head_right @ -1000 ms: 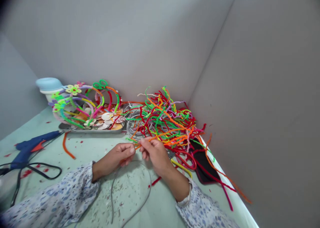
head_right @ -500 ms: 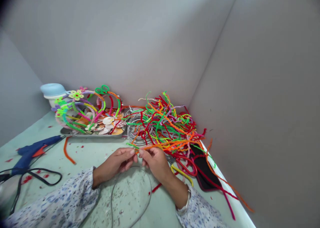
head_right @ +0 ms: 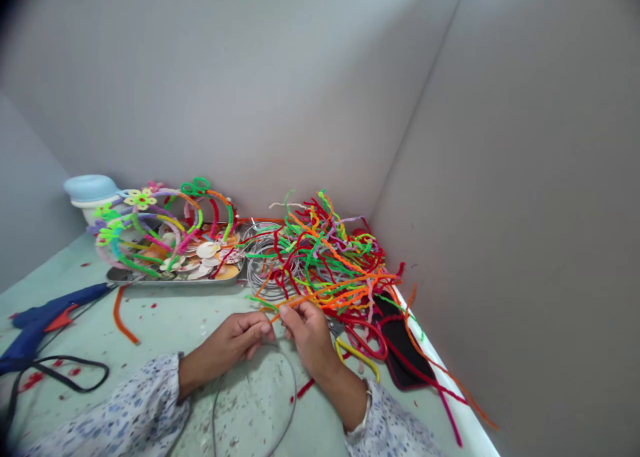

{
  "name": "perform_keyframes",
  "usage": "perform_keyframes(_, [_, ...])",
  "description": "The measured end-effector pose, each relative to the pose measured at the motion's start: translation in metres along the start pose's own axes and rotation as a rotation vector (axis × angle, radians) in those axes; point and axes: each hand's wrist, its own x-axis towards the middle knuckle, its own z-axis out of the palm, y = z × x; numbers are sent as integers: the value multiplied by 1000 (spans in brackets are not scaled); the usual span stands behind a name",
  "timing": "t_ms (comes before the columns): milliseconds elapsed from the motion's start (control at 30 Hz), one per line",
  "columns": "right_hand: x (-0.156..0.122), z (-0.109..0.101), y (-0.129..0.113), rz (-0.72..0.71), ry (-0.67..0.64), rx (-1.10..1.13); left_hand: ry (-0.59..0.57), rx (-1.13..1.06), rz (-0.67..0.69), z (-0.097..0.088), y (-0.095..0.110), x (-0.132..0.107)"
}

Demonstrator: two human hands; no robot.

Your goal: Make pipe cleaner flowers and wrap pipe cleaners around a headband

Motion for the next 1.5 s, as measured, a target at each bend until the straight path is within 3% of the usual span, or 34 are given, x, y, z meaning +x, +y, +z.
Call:
perform_keyframes(267, [2,-4,0,-45,27,-7,45,-64,-16,0,1,3])
perform_keyframes(533, [1,-3,4,-13,21,33,-41,-1,84,1,-1,-2])
perform_keyframes(833, [2,-5,2,-43,-47,54,28,-80,15,1,2,1])
perform_keyframes(1033, [-1,-4,-3,-90,-148,44,8,-104,28,1,2,1])
perform_keyframes(1200, [-1,-4,-3,-95,-124,-9,3,-100,45,0,-3,1])
perform_keyframes(1500, [-2,-2,-5,-74,-133,85,22,-141,25,1,-2,-1])
